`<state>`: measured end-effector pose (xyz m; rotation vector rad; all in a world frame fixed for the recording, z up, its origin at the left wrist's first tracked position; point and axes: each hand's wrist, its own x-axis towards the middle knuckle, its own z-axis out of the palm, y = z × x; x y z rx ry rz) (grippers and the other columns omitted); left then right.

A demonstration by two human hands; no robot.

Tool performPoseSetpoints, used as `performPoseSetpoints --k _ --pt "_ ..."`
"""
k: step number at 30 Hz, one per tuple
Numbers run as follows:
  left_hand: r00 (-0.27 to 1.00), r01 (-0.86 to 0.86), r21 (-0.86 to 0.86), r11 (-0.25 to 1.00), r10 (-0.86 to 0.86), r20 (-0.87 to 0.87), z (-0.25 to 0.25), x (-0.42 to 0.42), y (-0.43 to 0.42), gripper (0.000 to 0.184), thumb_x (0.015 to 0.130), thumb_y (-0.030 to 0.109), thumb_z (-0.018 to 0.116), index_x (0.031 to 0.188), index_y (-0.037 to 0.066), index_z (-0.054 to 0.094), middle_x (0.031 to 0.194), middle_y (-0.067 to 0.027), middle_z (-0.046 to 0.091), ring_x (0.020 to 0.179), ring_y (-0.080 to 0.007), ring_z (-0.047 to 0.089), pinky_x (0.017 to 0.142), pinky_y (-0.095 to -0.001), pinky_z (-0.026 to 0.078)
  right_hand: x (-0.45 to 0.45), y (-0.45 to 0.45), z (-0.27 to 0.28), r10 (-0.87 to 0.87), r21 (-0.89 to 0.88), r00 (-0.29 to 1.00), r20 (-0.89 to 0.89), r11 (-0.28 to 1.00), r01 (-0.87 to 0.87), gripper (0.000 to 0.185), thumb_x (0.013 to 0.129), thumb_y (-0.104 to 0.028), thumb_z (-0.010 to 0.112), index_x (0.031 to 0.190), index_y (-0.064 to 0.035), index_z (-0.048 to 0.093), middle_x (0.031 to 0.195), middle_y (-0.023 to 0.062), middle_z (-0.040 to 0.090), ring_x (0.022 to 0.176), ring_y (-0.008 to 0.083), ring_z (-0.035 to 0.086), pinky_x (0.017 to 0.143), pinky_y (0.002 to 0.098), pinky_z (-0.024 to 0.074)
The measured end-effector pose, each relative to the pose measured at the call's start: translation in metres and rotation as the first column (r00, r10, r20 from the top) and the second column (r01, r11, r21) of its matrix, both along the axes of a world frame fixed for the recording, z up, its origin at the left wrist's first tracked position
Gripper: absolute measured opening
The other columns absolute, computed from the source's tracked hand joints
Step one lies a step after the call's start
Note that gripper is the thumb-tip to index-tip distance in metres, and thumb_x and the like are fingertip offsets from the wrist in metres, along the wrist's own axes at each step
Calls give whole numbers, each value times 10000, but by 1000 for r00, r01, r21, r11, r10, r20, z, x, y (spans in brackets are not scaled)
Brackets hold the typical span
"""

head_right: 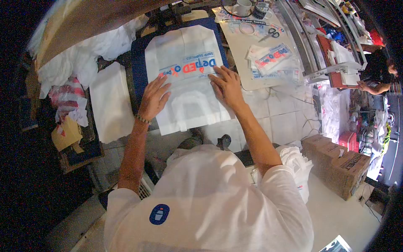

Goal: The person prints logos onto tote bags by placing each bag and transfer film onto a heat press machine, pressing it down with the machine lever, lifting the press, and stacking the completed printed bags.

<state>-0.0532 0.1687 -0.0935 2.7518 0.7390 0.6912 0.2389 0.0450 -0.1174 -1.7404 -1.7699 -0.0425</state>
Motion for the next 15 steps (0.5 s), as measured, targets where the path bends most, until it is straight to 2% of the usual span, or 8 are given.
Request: performPoseSetpoints --k 6,7,9,11,13,14,15 --pt "1000 -11 -7 1000 11 -17 3 -2 -3 333 816 170 703 1117 34 661 1339 -180 540 1279 -367 467 1031 -485 385 0 1 2 7 7 1000 6 1000 -8 310 816 -183 684 1126 -197 700 1343 58 560 1252 292 485 1014 469 344" --pt "1000 -7 -52 999 8 14 12 -1 -6 342 808 175 712 1117 37 663 1338 -187 534 1285 -368 460 1037 -482 379 -1 1 3 3 9 1000 -11 1000 -3 308 819 -184 684 1126 -195 700 1343 70 559 1251 293 486 1014 472 345" --pt "999 -1 -94 996 5 44 38 2 -13 352 800 181 722 1118 40 665 1337 -193 529 1290 -369 453 1044 -478 373 0 1 7 15 31 998 -61 999 -13 324 816 -184 690 1141 -182 692 1348 93 551 1247 304 487 1012 470 348" --pt "997 -41 -128 991 48 57 87 5 -21 360 797 182 736 1125 52 668 1318 -197 534 1255 -343 499 997 -449 424 -1 -1 8 29 56 993 -114 998 -22 342 814 -183 695 1156 -170 683 1353 116 544 1242 315 488 1011 468 351" --pt "982 56 -338 939 10 189 151 9 -24 394 770 99 755 1150 61 659 1338 -175 540 1172 -328 565 974 -419 467 2 -4 8 -10 97 980 -199 995 29 400 809 -178 706 1202 -129 651 1358 180 524 1236 348 485 1017 462 358" --pt "974 135 -200 970 -93 206 196 11 -24 323 800 68 730 1117 60 667 1267 -180 574 1055 -278 639 880 -375 525 5 -5 8 -7 110 980 -201 994 29 400 809 -178 706 1202 -129 651 1358 180 524 1236 348 485 1017 462 358" --pt "936 278 38 960 -280 214 239 9 -17 294 798 24 718 1087 36 667 1183 -139 633 1027 -247 652 893 -345 523 10 -7 7 -18 112 958 -288 992 52 393 821 -171 703 1202 -98 646 1364 198 514 1223 356 503 1017 456 374"
